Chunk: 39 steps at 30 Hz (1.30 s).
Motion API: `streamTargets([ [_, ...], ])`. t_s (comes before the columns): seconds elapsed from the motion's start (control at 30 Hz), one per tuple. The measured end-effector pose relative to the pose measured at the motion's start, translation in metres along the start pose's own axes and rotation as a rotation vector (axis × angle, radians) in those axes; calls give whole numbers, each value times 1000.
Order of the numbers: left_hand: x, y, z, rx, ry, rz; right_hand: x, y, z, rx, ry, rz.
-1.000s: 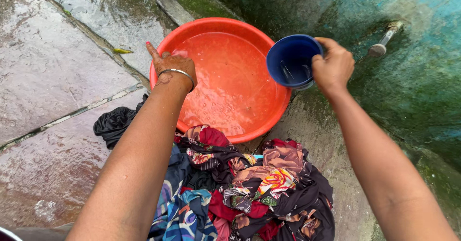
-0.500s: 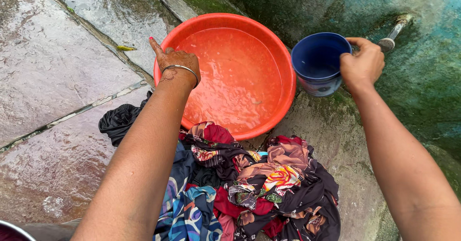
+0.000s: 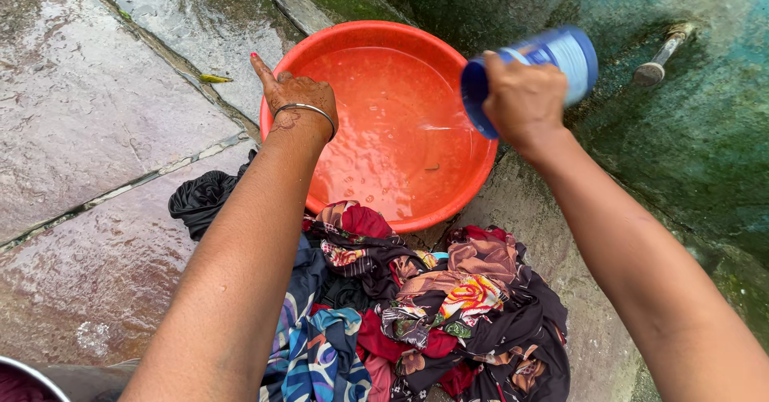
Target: The person washes clothes by hand, scrubbing individual items in a bucket of soapy water, dipping them in a tub of water, and wringing them out.
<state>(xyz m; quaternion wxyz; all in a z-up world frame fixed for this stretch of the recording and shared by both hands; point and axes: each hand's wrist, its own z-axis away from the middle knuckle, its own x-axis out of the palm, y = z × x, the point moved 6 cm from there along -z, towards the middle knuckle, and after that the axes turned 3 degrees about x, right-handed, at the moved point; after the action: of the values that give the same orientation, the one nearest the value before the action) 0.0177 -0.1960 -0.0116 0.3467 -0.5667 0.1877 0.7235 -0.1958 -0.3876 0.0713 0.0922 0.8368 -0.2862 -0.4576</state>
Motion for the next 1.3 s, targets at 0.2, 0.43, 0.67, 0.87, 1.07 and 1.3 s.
streamTargets([
  [0.2, 1, -14, 1, -55, 58, -38, -19, -55, -31, -384, 179, 80],
  [0.43, 13, -20, 2, -55, 57, -8, 24, -57, -20, -460, 45, 84],
  [0.67, 44, -37, -7, -80, 86, 10, 103, -54, 24, -469, -307, -15],
  [0.87, 60, -34, -14, -91, 63, 7, 144, -67, 43, -430, -395, -24],
  [1.07, 76, -21, -28, -43, 100, 25, 171, -74, 67, -444, -381, -71],
  [1.3, 87, -18, -42, -34, 86, -12, 187, -75, 80, -396, -450, -171],
])
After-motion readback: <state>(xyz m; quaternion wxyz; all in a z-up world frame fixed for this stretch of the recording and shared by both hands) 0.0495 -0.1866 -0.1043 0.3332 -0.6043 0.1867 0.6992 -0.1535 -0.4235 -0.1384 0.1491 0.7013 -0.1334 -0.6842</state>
